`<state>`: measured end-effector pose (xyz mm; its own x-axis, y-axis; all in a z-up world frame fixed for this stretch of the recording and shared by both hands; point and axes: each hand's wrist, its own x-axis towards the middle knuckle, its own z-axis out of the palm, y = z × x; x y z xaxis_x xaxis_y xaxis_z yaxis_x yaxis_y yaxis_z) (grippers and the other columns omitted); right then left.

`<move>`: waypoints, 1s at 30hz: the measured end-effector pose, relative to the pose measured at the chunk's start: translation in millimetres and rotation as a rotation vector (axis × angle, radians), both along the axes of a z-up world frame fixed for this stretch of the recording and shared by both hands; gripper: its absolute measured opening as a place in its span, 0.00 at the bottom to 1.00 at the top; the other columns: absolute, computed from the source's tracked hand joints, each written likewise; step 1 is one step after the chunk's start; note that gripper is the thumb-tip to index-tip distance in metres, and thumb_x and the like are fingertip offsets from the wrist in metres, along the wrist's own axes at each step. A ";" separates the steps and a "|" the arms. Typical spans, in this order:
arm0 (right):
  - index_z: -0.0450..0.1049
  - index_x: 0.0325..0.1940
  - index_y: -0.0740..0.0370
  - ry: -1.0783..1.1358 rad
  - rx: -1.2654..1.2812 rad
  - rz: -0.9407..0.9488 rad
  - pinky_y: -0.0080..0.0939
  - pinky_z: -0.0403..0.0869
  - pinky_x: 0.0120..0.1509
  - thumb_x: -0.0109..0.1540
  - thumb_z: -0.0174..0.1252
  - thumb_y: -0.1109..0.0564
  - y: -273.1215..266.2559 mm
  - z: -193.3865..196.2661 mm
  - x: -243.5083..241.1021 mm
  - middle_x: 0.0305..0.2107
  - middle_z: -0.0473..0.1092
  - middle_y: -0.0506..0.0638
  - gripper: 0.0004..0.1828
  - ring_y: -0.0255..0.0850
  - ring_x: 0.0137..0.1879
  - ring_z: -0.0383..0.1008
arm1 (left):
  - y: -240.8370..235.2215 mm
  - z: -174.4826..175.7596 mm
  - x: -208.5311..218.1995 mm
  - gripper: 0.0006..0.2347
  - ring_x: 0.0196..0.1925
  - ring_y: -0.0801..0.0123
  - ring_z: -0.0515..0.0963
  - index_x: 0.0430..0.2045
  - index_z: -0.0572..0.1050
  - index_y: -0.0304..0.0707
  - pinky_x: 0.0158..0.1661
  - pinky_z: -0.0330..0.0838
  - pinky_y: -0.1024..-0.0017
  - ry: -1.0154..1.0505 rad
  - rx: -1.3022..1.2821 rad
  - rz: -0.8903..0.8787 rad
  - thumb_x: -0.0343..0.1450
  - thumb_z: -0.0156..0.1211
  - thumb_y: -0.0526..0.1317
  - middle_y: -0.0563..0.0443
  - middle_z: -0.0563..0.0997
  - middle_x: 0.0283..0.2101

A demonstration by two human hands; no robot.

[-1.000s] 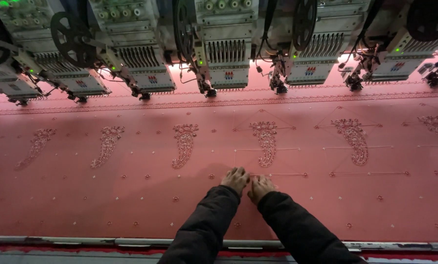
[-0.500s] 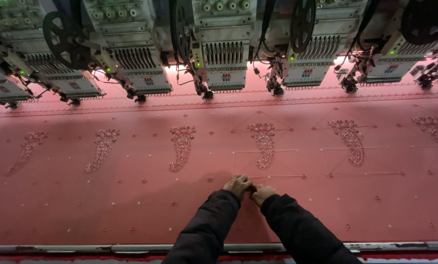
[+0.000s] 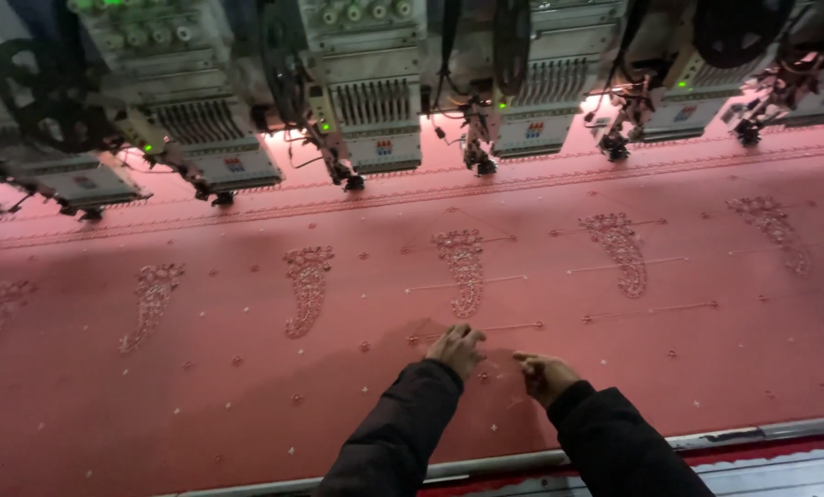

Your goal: The person picks off small fragments of material and thread from an industrial embroidery machine.

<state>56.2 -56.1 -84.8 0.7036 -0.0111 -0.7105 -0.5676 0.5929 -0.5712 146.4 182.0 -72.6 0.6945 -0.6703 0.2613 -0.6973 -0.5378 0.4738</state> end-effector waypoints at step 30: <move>0.72 0.39 0.61 0.091 0.330 -0.467 0.36 0.59 0.33 0.69 0.45 0.61 43.4 109.3 61.3 0.23 0.63 0.43 0.09 0.38 0.28 0.64 | -75.6 29.0 33.2 0.10 0.44 0.39 0.85 0.36 0.72 0.41 0.47 0.79 0.51 0.374 0.262 0.308 0.67 0.58 0.44 0.32 0.85 0.34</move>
